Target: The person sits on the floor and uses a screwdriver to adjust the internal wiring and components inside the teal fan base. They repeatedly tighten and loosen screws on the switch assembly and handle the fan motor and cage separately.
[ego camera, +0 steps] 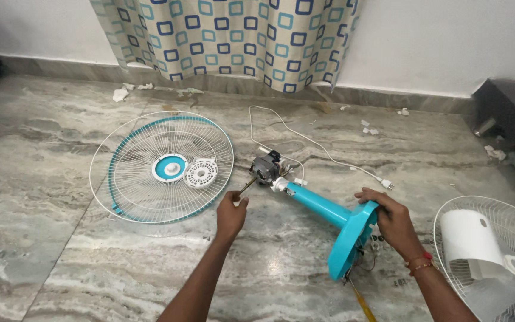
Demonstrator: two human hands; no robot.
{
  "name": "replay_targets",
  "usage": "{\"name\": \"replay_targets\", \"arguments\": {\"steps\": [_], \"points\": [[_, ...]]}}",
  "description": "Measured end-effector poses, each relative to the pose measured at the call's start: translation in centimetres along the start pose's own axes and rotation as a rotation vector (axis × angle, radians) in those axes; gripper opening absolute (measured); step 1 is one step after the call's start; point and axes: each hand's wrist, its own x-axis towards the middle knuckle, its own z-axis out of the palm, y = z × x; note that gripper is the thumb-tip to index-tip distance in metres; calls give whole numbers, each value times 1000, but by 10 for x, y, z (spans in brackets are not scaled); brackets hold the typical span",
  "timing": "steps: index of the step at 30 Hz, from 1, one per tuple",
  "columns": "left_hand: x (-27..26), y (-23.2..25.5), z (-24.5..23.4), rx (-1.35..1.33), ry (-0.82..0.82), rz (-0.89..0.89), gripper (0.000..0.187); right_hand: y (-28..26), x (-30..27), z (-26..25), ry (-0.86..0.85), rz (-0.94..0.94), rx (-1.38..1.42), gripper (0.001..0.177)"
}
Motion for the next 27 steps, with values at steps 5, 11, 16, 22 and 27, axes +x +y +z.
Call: {"name": "replay_targets", "arguments": {"steps": [5, 11, 16, 22, 27], "points": [[20, -25, 11, 264, -14, 276, 63, 2, 2, -1, -24, 28, 37, 45], [45, -41, 20, 239, -85, 166, 43, 10, 4, -3, -60, 80, 23, 46], [47, -39, 15, 193, -41, 125, 27, 17, 6, -3, -64, 74, -1, 42], [35, -27, -2, 165, 46, 64, 21, 18, 7, -2, -39, 54, -23, 32], [13, -23, -25, 314, 20, 25, 17, 11, 4, 0, -8, 23, 4, 34]]}}
